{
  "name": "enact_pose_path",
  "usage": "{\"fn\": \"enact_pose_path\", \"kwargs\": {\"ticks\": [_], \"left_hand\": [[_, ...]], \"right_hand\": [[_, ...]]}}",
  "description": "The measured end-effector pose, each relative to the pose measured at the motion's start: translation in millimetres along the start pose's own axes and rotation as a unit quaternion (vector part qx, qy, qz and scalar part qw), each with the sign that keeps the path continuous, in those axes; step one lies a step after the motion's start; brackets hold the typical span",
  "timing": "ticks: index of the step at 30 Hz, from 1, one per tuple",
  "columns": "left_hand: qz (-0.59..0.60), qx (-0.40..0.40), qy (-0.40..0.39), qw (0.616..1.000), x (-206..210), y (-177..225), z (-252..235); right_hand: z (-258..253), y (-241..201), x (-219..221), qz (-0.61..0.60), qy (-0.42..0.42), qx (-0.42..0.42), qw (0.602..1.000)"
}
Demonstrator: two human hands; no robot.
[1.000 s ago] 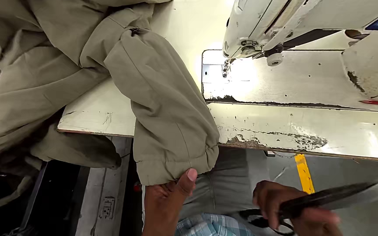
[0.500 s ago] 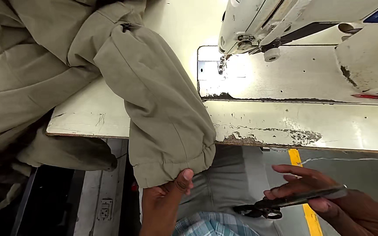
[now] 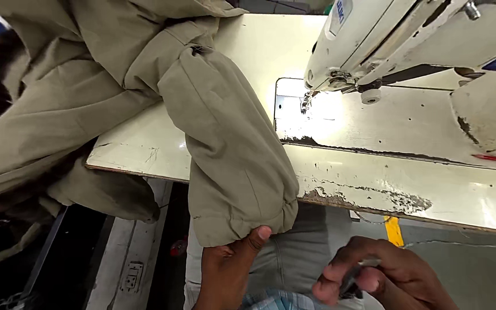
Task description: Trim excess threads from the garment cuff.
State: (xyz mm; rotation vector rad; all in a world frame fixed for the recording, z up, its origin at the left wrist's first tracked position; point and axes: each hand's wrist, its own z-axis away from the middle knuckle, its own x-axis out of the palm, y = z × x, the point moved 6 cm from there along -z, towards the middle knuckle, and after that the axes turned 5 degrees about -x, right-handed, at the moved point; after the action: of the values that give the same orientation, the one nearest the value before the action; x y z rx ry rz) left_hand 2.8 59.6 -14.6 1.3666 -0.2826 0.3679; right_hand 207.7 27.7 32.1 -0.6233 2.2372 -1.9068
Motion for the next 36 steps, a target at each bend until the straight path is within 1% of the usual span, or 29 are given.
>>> {"fn": "enact_pose_path", "kwargs": {"ticks": [4,8,11,16,24,30,32,34,36], "left_hand": [[-0.025,0.005,-0.016,1.0,4.2,6.1,2.6],[-0.059,0.016,-0.021,0.998,4.9,6.6,3.2],[-0.061,0.02,-0.027,0.998,7.2,8.2,3.2],[-0.069,0.022,-0.036,0.997,6.7,9.8,3.0],[-0.064,0.022,-0.068,0.995,12.2,5.7,3.4],[-0.065,0.015,-0.063,0.996,10.6,5.7,4.0],[-0.068,0.011,-0.062,0.996,10.5,5.4,4.6],[-0.067,0.005,-0.056,0.996,11.4,4.4,6.5],[-0.059,0.0,-0.046,0.997,11.1,2.5,8.8]], "right_hand": [[-12.9,15.4,0.3,0.015,-0.055,0.079,0.995],[-26.7,25.2,-0.3,-0.039,-0.084,0.154,0.984],[-34.7,26.2,-0.2,-0.043,-0.096,0.177,0.979],[-37.9,26.8,2.2,-0.047,-0.095,0.19,0.976],[-40.6,25.1,3.1,-0.028,-0.089,0.162,0.982],[-39.1,26.1,5.2,0.016,-0.093,0.122,0.988],[-37.1,22.5,3.0,0.02,-0.064,0.075,0.995],[-34.3,13.8,-4.9,0.032,0.002,0.021,0.999],[-30.2,4.7,-16.9,0.047,0.074,-0.008,0.996]]}}
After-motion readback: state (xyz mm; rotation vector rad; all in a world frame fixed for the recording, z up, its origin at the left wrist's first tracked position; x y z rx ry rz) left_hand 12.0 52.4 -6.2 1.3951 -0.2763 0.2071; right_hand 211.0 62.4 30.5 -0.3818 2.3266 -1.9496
